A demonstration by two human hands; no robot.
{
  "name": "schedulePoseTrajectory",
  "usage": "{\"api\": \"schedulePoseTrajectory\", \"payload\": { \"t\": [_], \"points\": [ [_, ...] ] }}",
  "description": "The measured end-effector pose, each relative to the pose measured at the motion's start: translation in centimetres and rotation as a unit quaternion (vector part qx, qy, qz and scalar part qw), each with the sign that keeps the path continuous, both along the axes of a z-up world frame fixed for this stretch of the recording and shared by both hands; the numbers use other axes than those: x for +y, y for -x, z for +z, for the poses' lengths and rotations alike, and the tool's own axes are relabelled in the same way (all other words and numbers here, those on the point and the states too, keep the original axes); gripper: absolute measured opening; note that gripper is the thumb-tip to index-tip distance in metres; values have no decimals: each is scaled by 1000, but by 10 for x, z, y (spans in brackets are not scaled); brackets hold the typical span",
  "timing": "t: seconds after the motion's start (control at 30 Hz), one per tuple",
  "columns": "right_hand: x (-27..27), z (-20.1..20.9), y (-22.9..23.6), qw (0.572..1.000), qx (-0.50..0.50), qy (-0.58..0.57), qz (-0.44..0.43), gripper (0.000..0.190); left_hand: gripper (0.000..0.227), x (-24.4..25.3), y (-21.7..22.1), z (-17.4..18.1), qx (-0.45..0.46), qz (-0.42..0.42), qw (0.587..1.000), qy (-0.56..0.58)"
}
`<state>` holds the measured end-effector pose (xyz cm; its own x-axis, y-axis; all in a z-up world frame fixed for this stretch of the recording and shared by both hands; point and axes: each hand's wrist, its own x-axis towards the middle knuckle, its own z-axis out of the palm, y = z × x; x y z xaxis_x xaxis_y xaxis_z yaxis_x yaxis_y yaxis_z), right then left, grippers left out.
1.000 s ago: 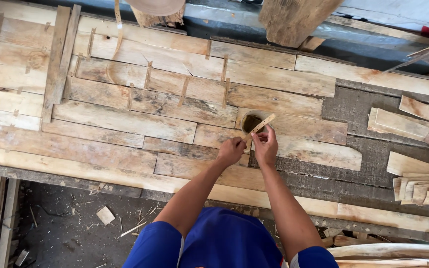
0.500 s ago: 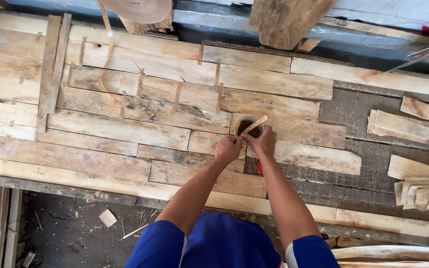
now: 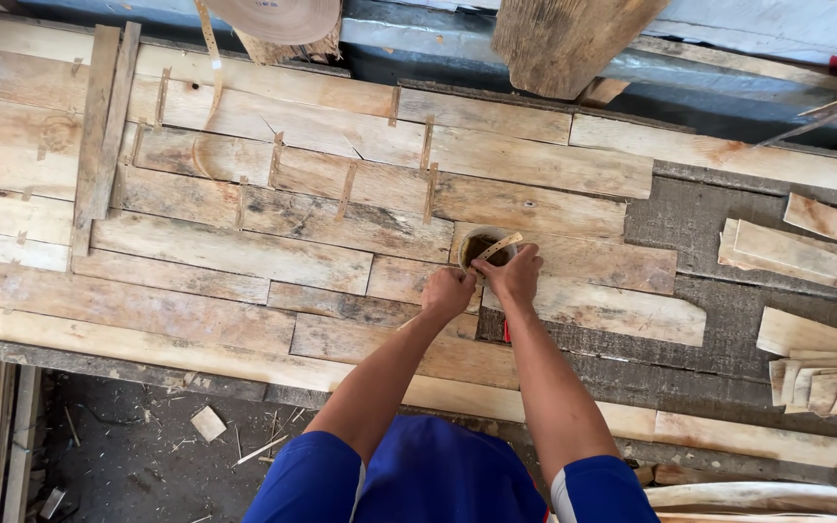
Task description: Repairing gaps in a wooden surface by fitting and gluing thin strips of wood veneer.
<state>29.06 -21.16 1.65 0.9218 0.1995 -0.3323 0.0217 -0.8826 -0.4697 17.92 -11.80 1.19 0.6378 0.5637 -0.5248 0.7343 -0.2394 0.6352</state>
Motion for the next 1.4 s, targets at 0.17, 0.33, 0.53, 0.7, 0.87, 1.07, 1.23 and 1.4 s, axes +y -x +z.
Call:
{"api": "schedulePoseTrajectory", "payload": {
  "t": [0.17,0.33,0.53,0.7,0.87,1.07,1.23,1.4],
  "points": [
    [8,1,-3,996,67,3,-64,102,43,4,5,-11,-25,-24,999,24],
    [9,-3,-7,996,61,0,-63,98,49,10,24,-13,-64,-37,997,36],
    [9,-10,-17,996,73,-6,-47,88,45,21,67,3,-127,-36,988,86],
    [9,-12,-18,994,77,-14,-75,77,44,29,101,-4,-90,15,984,156],
    [13,-1,-17,993,84,-26,-74,67,45,34,121,-14,-60,17,989,135],
    [-9,-4,-11,978,-188,-81,34,37,44,28,126,-20,-63,15,995,80],
    [-2,2,0,963,-87,-231,110,23,44,26,124,-13,-50,24,995,85],
    [20,-1,7,975,6,-176,137,21,42,23,126,-29,-76,-5,997,23]
  ]
}}
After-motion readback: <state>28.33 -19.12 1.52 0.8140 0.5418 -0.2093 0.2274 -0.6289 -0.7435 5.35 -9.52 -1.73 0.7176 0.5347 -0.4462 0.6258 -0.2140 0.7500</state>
